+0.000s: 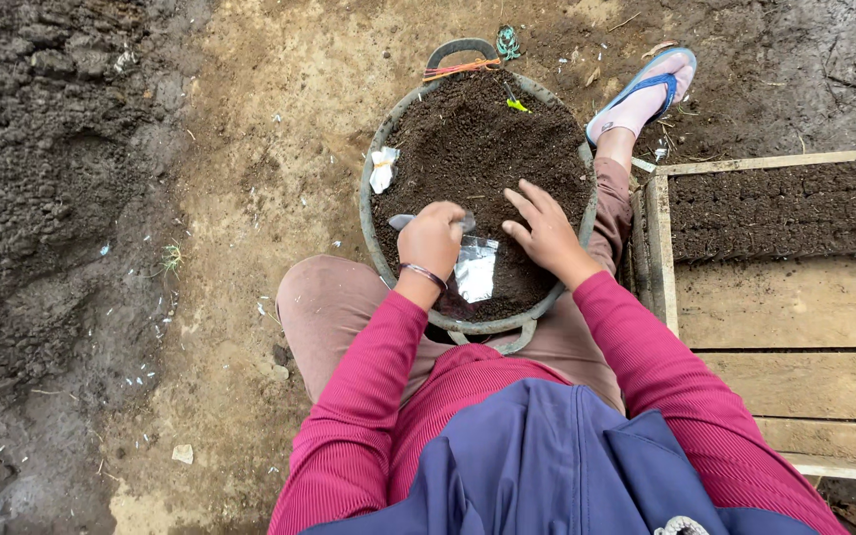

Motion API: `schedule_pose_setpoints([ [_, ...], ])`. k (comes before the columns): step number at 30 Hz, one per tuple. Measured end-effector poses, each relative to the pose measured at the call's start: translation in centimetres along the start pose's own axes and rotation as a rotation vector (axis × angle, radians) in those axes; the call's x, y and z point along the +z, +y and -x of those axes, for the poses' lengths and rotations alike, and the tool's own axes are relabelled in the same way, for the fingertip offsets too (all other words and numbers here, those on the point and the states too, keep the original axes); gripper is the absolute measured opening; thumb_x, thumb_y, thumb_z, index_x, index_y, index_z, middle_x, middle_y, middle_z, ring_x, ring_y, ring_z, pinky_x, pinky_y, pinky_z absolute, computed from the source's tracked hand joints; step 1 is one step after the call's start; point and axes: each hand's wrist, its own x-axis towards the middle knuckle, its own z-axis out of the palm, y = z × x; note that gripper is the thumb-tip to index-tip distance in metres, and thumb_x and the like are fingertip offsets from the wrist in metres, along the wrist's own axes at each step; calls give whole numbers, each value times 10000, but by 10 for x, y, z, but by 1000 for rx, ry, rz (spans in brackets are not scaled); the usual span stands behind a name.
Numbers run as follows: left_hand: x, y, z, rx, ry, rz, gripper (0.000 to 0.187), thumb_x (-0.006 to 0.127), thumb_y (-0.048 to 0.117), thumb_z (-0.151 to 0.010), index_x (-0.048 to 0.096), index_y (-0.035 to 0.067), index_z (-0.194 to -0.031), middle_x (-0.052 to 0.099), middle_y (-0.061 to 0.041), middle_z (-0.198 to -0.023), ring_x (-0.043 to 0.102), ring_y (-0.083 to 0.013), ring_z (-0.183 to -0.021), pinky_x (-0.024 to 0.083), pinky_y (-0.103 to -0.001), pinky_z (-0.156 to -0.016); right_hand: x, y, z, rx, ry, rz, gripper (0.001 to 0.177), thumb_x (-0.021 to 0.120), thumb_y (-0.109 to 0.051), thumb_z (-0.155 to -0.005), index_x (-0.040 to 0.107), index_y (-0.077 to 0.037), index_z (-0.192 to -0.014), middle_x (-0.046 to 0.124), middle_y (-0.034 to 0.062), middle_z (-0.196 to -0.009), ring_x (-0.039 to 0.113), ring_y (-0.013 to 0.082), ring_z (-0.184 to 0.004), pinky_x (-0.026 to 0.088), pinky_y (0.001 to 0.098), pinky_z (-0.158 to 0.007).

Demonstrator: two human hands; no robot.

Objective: The person sits on the ground and uses a small trowel to scoop soil from a round container. They then transfer the soil into a rectangular wooden planter box, repeating the scooping and filling process throughout the video.

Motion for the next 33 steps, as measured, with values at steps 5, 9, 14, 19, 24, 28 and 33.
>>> schedule_pose_setpoints([
  [5,12,9,-7,71,69,154,199,577,183,-749,684,246,-905,646,99,-965,610,-107,-1016,530,-267,-827,38,7,18,-58,155,401,332,538,-435,-848,599,-218,-1092,572,4,-983,554,221,-964,457,392,-754],
  [9,18,20,-4,10,-78,154,200,566,245,-772,664,278,-943,617,93,-1022,623,-151,-977,546,-319,-810,46,36,1,-182,280,405,253,605,-408,-772,550,-171,-841,482,15,-702,575,201,-711,490,325,-628],
  [14,41,26,-5,20,-267,102,194,552,271,-807,650,275,-974,608,80,-1034,635,-183,-967,549,-334,-814,0,-4,-39,834,108,-1233,152,629,-257,-809,608,-106,-805,600,82,-695,599,198,-531,386,211,-349],
  [19,35,39,-22,-3,-404,47,215,596,263,-757,649,126,-914,635,-57,-940,647,-289,-927,549,-413,-804,-20,-50,-55,663,403,-1431,195,665,-197,-827,625,-25,-743,601,123,-647,625,200,-540,496,275,-412],
  [24,28,41,-32,-42,-474,98,297,630,287,-710,686,54,-886,658,-105,-858,658,-326,-885,557,-417,-766,14,-14,-64,571,535,-1210,311,628,-294,-881,587,-80,-659,633,97,-623,633,139,-567,529,268,-491],
  [28,15,48,-35,-34,-498,107,316,630,285,-682,686,40,-874,671,-139,-841,654,-349,-894,552,-444,-782,9,-20,-57,503,435,-1077,428,531,-368,-943,606,-81,-634,609,77,-581,602,125,-549,490,227,-510],
  [33,9,45,-39,-37,-516,224,217,629,271,-653,706,88,-740,679,-77,-685,656,-348,-862,532,-434,-793,-42,-69,-38,449,259,-678,326,534,-351,-938,652,-171,-694,642,1,-692,620,143,-745,484,306,-731],
])
